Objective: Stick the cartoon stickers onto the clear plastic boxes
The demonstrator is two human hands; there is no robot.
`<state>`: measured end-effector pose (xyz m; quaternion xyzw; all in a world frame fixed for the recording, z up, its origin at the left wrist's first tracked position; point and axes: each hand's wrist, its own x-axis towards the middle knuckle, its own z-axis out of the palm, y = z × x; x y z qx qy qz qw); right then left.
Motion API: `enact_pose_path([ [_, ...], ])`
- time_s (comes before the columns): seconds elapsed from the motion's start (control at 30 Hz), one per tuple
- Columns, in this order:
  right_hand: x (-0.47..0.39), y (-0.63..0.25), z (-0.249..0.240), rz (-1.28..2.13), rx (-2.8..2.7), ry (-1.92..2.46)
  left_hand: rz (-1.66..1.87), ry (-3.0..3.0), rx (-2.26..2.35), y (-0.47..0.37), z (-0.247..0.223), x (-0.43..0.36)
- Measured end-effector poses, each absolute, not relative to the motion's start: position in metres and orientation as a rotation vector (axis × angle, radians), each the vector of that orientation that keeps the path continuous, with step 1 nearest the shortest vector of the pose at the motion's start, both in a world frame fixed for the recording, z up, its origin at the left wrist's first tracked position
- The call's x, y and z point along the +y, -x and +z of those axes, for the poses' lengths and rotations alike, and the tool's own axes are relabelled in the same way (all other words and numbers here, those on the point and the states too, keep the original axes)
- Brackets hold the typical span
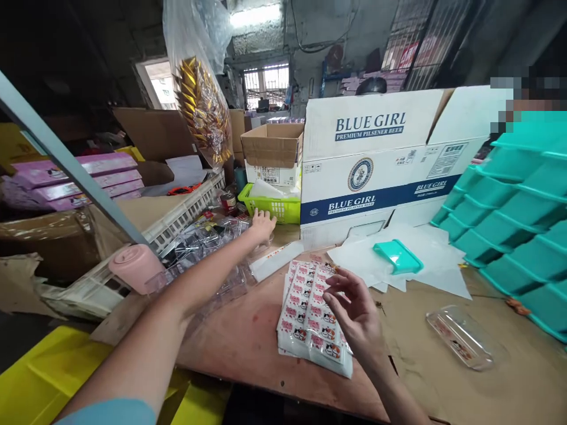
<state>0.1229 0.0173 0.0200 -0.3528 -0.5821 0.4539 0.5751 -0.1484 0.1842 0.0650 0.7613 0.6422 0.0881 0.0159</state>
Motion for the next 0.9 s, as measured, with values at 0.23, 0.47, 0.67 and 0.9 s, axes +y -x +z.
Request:
enact_pose_path([
  [0.23,0.020,-0.141,0.015,1.016,-1.323,0.813,0.687,-2.318,1.662,0.169,0.105,0.151],
  [0.47,0.030,-0.118,0.041,0.877,-1.535,0.648,0.902,-1.115,0.604,0.101,0.093,0.067],
  [0.67,0.043,-0.120,0.012,0.375,-1.558,0.866,1.016,-0.502,0.720,0.038,0.027,0.001],
  [0.9,0.024,-0.137,-0.005,0.094,-2.027,0.804,1.312,-0.399,0.739,0.012,0.006,-0.017],
])
